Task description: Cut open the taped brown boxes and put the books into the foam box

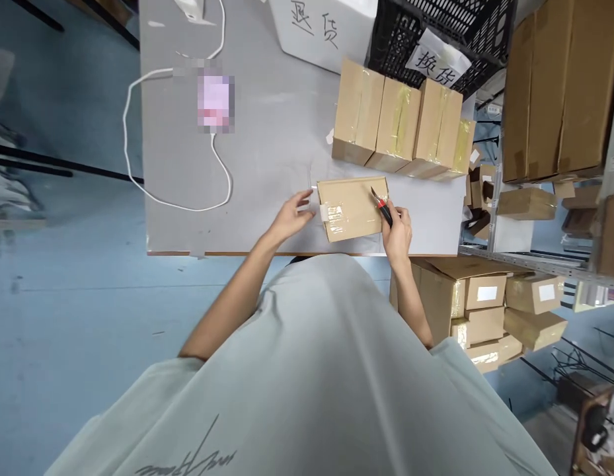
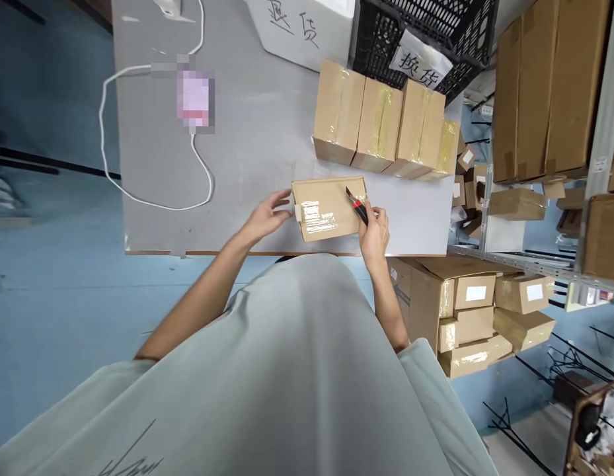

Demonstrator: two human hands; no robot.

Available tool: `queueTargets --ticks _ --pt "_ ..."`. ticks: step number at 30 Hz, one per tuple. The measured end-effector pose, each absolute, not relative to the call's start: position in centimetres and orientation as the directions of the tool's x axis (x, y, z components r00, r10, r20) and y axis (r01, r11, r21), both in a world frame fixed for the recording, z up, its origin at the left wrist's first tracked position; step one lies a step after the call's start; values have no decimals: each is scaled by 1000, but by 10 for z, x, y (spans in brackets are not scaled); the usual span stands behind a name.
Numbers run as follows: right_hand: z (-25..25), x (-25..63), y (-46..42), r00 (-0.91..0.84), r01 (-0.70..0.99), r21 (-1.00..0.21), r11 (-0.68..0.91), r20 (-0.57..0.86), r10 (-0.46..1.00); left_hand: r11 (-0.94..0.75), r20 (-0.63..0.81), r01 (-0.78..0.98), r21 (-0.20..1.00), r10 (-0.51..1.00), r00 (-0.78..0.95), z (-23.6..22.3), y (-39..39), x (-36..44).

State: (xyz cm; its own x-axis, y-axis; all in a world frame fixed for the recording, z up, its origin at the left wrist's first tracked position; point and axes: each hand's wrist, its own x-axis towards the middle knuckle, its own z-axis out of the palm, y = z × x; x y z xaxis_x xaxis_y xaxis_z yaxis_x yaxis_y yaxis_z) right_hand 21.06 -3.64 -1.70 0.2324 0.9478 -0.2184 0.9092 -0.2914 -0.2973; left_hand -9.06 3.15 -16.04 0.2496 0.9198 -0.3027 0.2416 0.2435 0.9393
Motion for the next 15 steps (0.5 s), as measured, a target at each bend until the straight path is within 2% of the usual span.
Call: queueTargets --ticks 4,9,11,15 --pt "-1 206 -35 259 910 -264 -319 -239 936 145 -198 200 969 939 282 -105 39 -104" --pt "26 195 -45 297 921 -205 -332 -182 937 101 -178 270 958 944 278 -64 57 -88" --pt "36 182 -53 273 914 -249 -321 -210 939 105 -184 284 953 945 268 -63 63 -85" --pt "56 140 -70 153 853 -425 -302 -351 924 113 -190 258 960 936 297 -75 72 -88"
